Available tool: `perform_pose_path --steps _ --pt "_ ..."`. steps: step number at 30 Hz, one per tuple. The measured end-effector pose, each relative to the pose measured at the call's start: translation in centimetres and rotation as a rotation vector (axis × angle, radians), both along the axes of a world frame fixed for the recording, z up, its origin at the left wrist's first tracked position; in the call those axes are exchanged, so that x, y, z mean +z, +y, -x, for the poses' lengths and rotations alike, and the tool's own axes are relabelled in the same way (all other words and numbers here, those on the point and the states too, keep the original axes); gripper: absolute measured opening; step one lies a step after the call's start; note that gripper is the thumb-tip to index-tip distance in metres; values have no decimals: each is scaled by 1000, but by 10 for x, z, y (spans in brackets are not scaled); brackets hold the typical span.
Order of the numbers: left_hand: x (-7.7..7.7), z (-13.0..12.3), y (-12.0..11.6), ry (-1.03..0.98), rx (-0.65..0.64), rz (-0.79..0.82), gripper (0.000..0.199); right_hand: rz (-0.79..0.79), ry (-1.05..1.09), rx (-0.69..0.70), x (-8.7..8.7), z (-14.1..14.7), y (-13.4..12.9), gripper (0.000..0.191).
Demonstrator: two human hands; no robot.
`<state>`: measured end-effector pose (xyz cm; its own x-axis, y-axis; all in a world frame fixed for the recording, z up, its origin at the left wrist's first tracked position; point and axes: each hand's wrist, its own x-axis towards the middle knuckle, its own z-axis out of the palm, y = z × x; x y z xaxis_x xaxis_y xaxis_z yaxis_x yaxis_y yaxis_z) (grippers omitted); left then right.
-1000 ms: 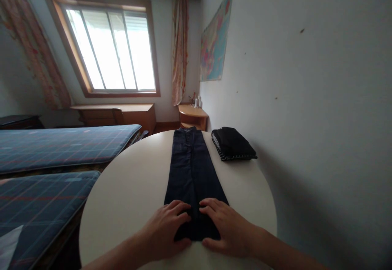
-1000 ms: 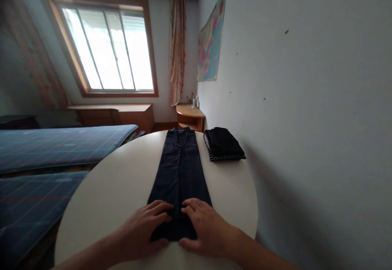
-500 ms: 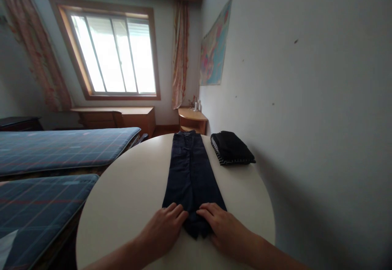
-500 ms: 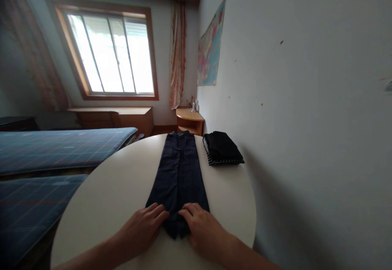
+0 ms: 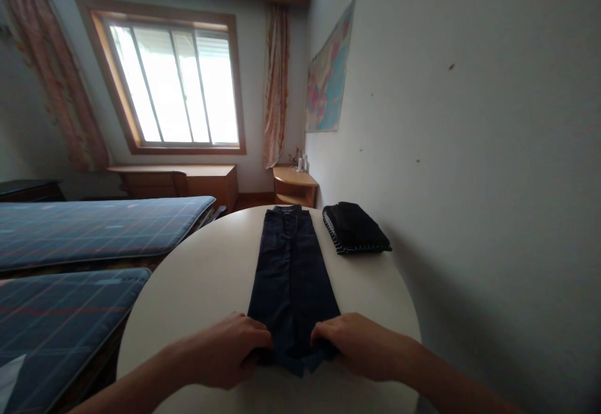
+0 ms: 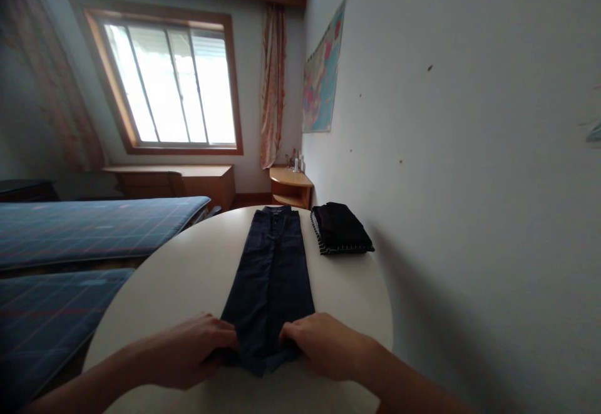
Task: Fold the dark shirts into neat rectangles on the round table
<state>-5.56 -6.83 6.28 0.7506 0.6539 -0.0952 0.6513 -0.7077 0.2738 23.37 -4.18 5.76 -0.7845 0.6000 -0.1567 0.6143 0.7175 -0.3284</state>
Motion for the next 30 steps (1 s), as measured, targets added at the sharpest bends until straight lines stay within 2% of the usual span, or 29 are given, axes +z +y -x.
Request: perform_pose_path --steps 2,5,8,10,12,14,18,22,26,30 --pt "15 1 5 -24 7 -31 29 5 -6 21 14 1 4 54" --pt "33 4 25 -39 125 -169 30 -138 -24 -49 29 4 22 53" --pt "40 5 55 -42 282 -323 32 -337 -15 -210 37 8 53 53" --pt "38 3 78 -62 374 -406 33 -418 9 -318 38 13 76 49" --pt "30 -1 100 -86 433 -451 34 -463 42 -366 32 18 97 48" --pt "15 -4 121 -99 466 -457 34 -483 46 -390 19 23 115 48" --pt "-25 -8 152 -105 549 -373 36 -463 -12 -426 -20 30 142 52" --pt "-56 -7 167 -91 553 -317 36 -400 9 -427 -54 32 153 50" --pt "-68 -1 169 -85 493 -293 35 -376 112 -387 -66 27 154 44" --pt "-65 3 162 -67 437 -279 31 -329 185 -326 -66 19 150 47"
